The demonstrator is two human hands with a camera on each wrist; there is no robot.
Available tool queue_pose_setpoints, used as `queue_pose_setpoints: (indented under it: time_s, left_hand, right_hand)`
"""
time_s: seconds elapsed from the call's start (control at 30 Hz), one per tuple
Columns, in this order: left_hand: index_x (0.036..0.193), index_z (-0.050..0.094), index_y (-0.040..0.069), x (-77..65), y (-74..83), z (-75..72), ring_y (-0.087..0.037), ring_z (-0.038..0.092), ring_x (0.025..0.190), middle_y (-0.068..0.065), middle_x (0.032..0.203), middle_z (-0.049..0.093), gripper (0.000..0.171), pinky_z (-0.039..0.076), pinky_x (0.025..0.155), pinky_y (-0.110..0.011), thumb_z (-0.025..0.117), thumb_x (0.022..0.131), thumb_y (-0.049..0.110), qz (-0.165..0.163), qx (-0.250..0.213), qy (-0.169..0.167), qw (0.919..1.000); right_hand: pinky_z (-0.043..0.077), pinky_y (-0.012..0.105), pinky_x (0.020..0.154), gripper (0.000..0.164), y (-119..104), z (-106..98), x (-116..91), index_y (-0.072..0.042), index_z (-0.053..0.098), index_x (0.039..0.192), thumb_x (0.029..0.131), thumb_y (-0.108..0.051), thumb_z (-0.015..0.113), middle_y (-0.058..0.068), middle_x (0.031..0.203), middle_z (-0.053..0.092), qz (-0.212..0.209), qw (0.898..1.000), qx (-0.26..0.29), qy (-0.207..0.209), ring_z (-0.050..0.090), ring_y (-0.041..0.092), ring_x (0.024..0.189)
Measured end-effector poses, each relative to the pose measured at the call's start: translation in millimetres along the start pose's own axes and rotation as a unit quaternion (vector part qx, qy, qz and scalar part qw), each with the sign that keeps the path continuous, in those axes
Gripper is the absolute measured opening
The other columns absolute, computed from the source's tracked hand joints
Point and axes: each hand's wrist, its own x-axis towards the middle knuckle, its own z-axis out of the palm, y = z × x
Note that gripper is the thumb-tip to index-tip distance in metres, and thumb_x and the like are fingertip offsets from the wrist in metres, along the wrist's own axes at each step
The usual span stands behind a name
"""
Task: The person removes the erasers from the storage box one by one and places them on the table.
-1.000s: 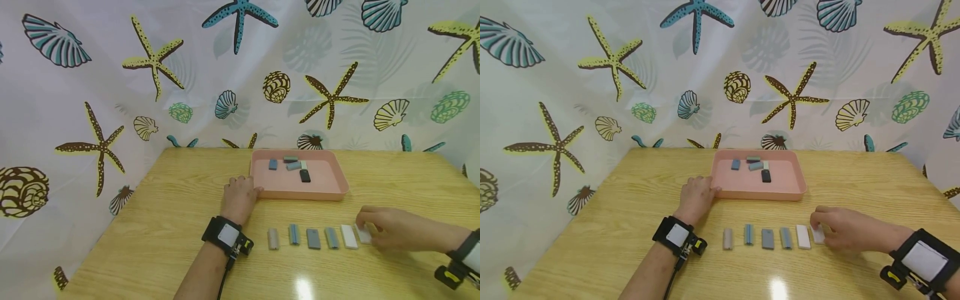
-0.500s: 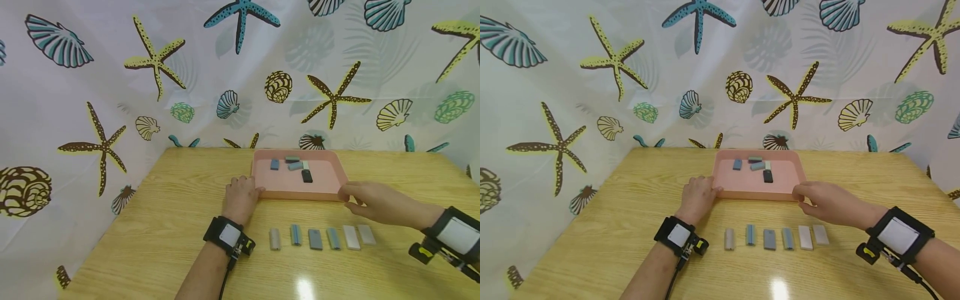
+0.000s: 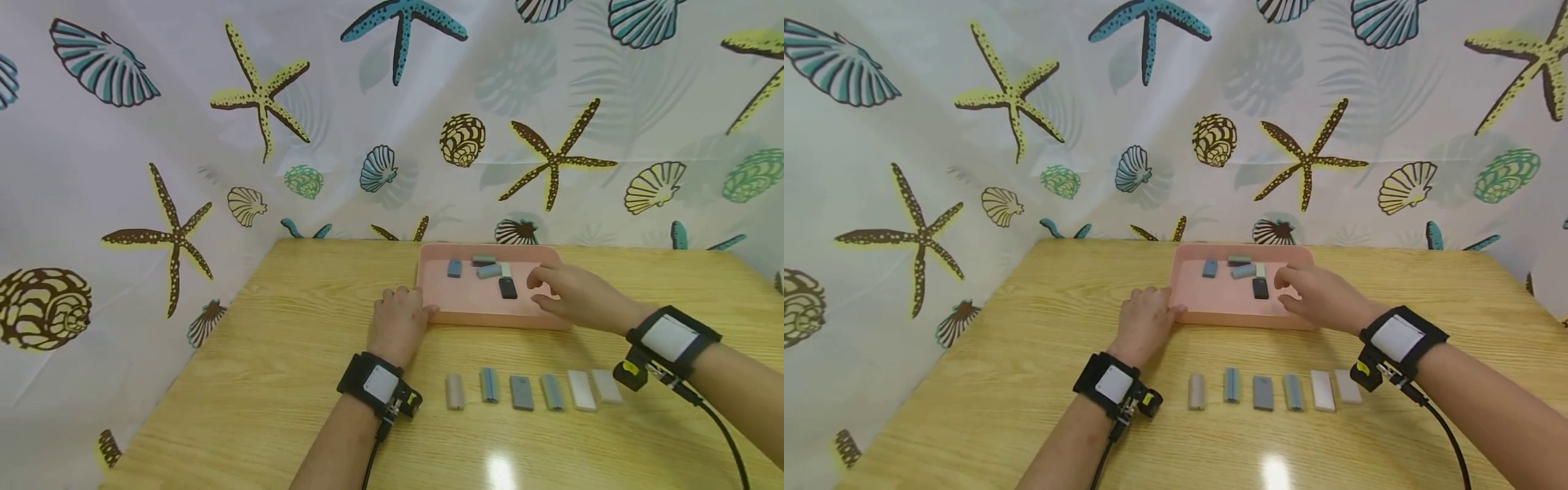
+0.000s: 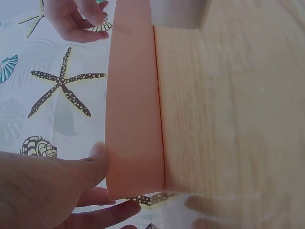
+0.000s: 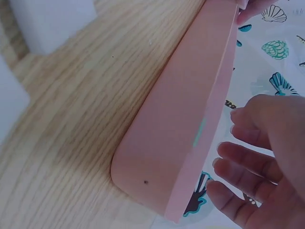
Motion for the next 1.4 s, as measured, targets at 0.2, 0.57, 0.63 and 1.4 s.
queue_pose_setpoints:
  time_s: [0.2,0.57,0.63,1.4]
  left_hand:
    - [0.106,0.073,0.009,0.9,0.4,0.7,-0.026,0.061,0.088,-0.009,0.096,0.070,0.042,0.052,0.076,-0.041,0.062,0.094,0.047,0.002,0.007,0.006,1.0000]
    - [0.111,0.072,0.009,0.1,-0.6,-1.5,-0.027,0.063,0.093,-0.010,0.099,0.071,0.044,0.053,0.079,-0.042,0.061,0.093,0.048,0.001,0.019,0.004,0.9998]
    - [0.111,0.072,0.009,0.0,-1.0,-1.8,-0.027,0.064,0.093,-0.010,0.099,0.072,0.044,0.053,0.079,-0.042,0.062,0.093,0.048,0.001,0.021,0.006,0.9998]
    - [0.106,0.073,0.008,-1.7,0.0,-2.7,-0.027,0.065,0.092,-0.010,0.095,0.072,0.041,0.053,0.077,-0.041,0.063,0.093,0.046,0.009,0.015,0.016,0.9997]
  right_hand:
    - [0.054,0.036,0.070,0.022,7,12,17,-0.001,0.064,0.101,0.084,-0.006,0.077,0.012,0.098,0.068,0.018,1.000,0.011,-0.019,0.062,0.019,0.079]
    - [0.051,0.036,0.073,0.021,13,30,42,-0.001,0.063,0.101,0.086,-0.010,0.074,0.011,0.091,0.066,0.041,0.997,0.020,-0.067,0.056,0.017,0.076]
    - [0.051,0.037,0.074,0.023,13,32,45,0.000,0.063,0.102,0.085,-0.010,0.074,0.012,0.092,0.065,0.045,0.996,0.016,-0.070,0.057,0.018,0.078]
    - [0.046,0.032,0.065,0.028,19,49,52,0.006,0.064,0.107,0.083,-0.005,0.074,0.017,0.098,0.061,0.048,0.997,-0.009,-0.059,0.052,0.017,0.069]
